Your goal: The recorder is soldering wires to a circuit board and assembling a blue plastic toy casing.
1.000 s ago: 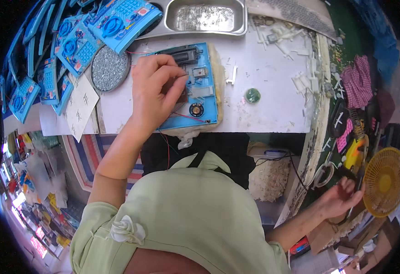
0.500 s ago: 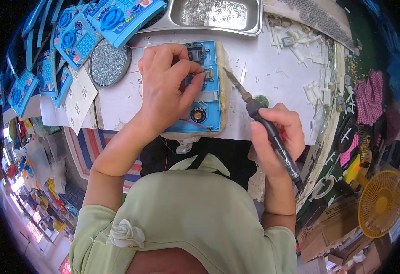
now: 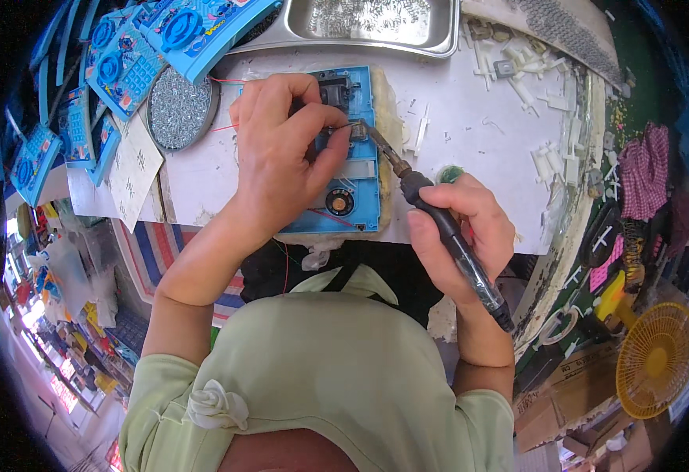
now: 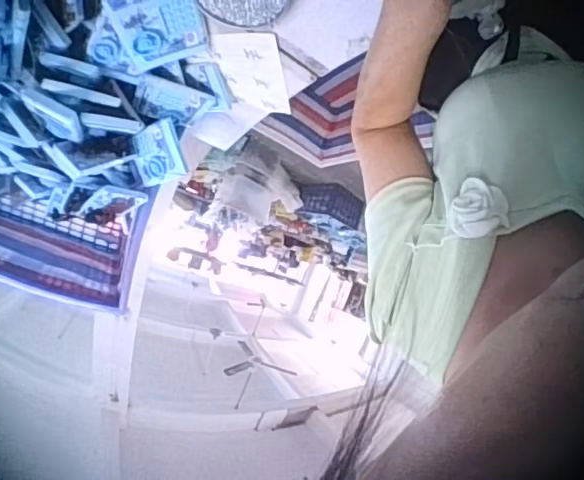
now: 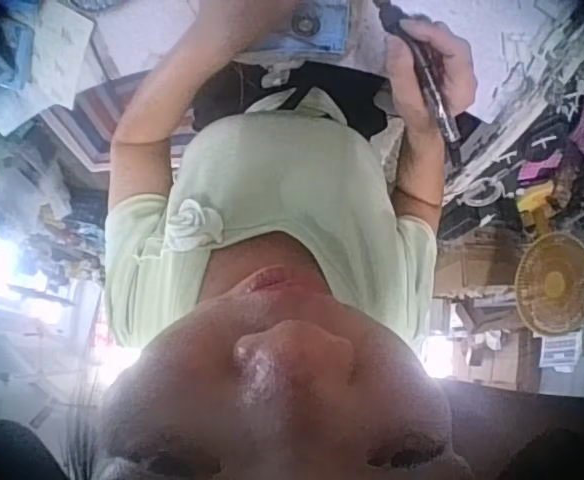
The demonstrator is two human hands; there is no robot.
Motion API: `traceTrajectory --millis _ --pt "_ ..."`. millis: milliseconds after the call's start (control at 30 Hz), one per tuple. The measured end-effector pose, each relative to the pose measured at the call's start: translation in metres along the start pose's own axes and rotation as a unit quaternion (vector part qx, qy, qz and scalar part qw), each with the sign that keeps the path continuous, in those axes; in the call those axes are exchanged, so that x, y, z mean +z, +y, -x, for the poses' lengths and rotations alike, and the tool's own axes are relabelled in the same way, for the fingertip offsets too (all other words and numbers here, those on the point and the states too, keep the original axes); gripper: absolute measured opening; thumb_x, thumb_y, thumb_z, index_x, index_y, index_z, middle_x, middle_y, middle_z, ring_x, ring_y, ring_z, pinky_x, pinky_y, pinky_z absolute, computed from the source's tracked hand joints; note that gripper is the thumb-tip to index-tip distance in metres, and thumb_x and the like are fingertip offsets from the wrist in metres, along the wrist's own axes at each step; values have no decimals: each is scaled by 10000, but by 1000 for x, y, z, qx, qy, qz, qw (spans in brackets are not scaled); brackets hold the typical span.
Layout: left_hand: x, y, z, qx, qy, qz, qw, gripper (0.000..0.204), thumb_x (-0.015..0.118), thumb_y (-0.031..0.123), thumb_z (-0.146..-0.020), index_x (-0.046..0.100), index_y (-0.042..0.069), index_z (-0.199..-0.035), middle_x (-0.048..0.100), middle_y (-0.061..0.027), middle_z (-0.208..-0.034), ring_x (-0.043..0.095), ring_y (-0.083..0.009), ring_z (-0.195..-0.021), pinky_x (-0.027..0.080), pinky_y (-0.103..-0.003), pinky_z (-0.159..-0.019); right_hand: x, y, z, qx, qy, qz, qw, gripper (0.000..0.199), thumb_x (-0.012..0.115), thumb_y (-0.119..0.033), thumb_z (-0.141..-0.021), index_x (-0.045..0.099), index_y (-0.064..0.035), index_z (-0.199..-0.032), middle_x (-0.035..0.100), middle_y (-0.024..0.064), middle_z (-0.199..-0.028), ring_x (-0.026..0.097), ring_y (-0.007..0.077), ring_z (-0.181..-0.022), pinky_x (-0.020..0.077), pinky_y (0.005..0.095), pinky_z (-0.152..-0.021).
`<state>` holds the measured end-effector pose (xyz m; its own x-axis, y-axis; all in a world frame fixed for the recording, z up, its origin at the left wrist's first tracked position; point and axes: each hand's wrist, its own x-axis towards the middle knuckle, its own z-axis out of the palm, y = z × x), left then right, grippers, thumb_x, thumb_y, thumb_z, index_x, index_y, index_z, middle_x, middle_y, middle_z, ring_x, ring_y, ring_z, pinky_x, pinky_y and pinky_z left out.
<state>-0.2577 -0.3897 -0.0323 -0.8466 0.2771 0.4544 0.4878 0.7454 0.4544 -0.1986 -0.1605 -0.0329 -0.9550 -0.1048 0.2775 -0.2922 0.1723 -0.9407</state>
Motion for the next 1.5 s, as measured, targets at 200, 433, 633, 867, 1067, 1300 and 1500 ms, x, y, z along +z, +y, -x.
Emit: traceTrajectory --millis 200,433,633,867,1067,1300,1500 --pt "0 1 0 1 5 -4 1000 200 798 101 -679 707 112 -856 570 -42 -965 519 -273 -908 346 -407 -792 3 -2 0 14 -1 -7 1000 268 764 -31 -852 622 -4 -1078 516 19 -736 435 96 -626 322 237 -554" --pt "1 1 1 0 5 -10 1000 202 799 101 -676 706 114 -856 576 -36 -968 529 -271 -920 345 -408 -798 6 0 1 -2 0 4 1000 275 774 -26 -841 627 -5 -1072 507 19 -737 429 97 -624 315 238 -550" --pt "1 1 0 0 7 -9 1000 196 796 106 -682 704 119 -854 576 -34 -972 529 -270 -931 346 -409 -803 -1 2 5 -15 8 13 1000 274 783 -36 -831 635 -1 -1060 515 18 -728 439 97 -615 320 235 -544" --pt "-1 1 0 1 1 -13 1000 186 793 110 -689 705 122 -853 576 -34 -979 528 -274 -932 347 -414 -809 -1 1 5 -12 13 12 1000 268 785 -39 -830 638 -1 -1051 517 18 -720 435 97 -607 317 235 -541" --pt "-2 0 0 6 2 -13 1000 172 796 117 -707 716 125 -859 581 -31 -974 534 -268 -925 347 -412 -812 -4 3 3 -38 12 24 999 264 774 -29 -833 634 3 -1055 499 13 -707 418 99 -599 303 241 -540" --pt "-7 -5 2 20 5 15 1000 158 788 115 -744 741 130 -894 590 -19 -966 547 -242 -939 344 -397 -842 -8 0 2 -24 13 20 999 265 768 -25 -833 631 3 -1057 487 11 -696 399 90 -594 282 244 -535" --pt "-10 -10 2 22 -18 34 999 155 793 113 -734 737 128 -878 597 -27 -987 544 -252 -959 336 -407 -873 -8 -1 1 -20 17 13 1000 274 768 -26 -833 628 1 -1067 484 12 -699 399 91 -595 275 246 -532"
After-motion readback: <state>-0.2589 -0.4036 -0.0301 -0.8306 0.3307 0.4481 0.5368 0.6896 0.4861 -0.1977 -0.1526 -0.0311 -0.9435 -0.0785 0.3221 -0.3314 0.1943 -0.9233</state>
